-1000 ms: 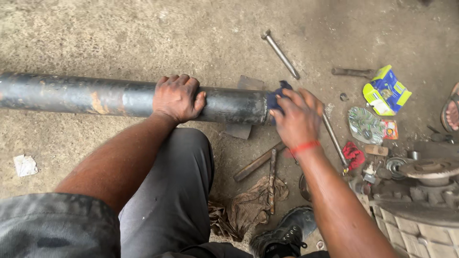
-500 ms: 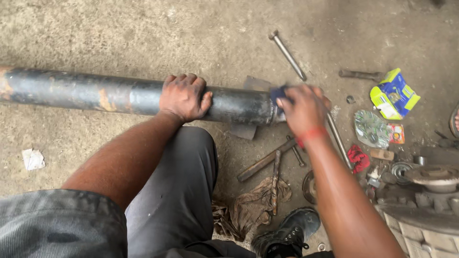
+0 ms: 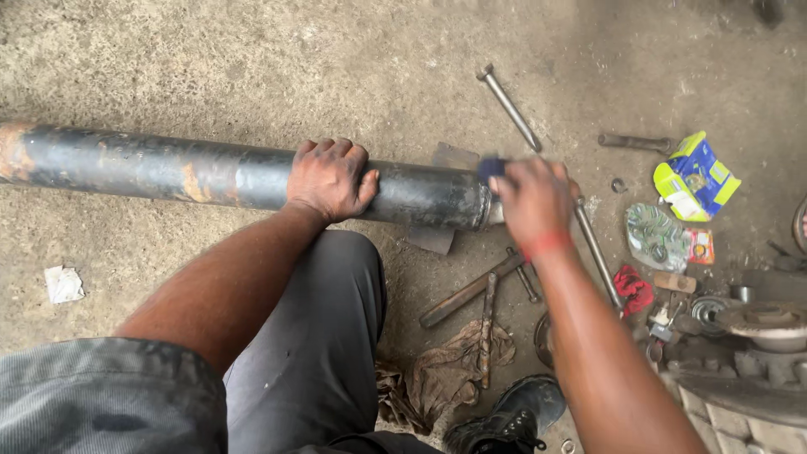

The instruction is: The person cleans the yoke and joint area of a driveshaft using a cloth and then applies a blue substance to a small cylindrical component.

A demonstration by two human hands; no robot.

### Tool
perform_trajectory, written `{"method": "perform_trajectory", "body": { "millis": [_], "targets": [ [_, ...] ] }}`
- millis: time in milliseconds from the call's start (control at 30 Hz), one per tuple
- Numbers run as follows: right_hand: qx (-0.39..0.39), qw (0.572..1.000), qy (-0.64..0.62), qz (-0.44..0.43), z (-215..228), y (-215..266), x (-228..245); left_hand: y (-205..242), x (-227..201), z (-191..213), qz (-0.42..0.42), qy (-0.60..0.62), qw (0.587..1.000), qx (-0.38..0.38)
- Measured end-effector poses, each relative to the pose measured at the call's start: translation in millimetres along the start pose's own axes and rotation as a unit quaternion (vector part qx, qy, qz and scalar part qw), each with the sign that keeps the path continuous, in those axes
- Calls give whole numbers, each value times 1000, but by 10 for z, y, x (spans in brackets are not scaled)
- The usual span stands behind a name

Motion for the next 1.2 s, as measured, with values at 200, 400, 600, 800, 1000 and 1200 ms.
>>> {"method": "perform_trajectory", "body": {
  "millis": [200,400,600,800,1000,1200],
  "targets": [
    [-33,999,18,-1,136,155,38,36,7,-5,0,19,1000,-19],
    [188,963,51,-188,-253,-541,-64,34,-27,56,-10,20,999,-46],
    [-198,976,27,88,121,674,246,31,16,-49,3,0,1000,-14],
    [-102,993,-43,37,31,1310,131,-71,-11,-15,18,16,999,24],
    [-219,974,-47,-28,323,808,17,6,-34,41,-9,-2,1000,-28],
    [-149,986,-78,-11,-188,1167,130,-2,-43,23,-2,-18,1000,-8]
  ]
}}
Point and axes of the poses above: each hand's wrist, its own y-axis away from the middle knuckle, its own z-axis out of the back of the hand, x = y × z, the point moved 8 cm from there along -y, towards the middle knuckle, and after that the axes turned 6 degrees about -z, right-handed, at the moved point
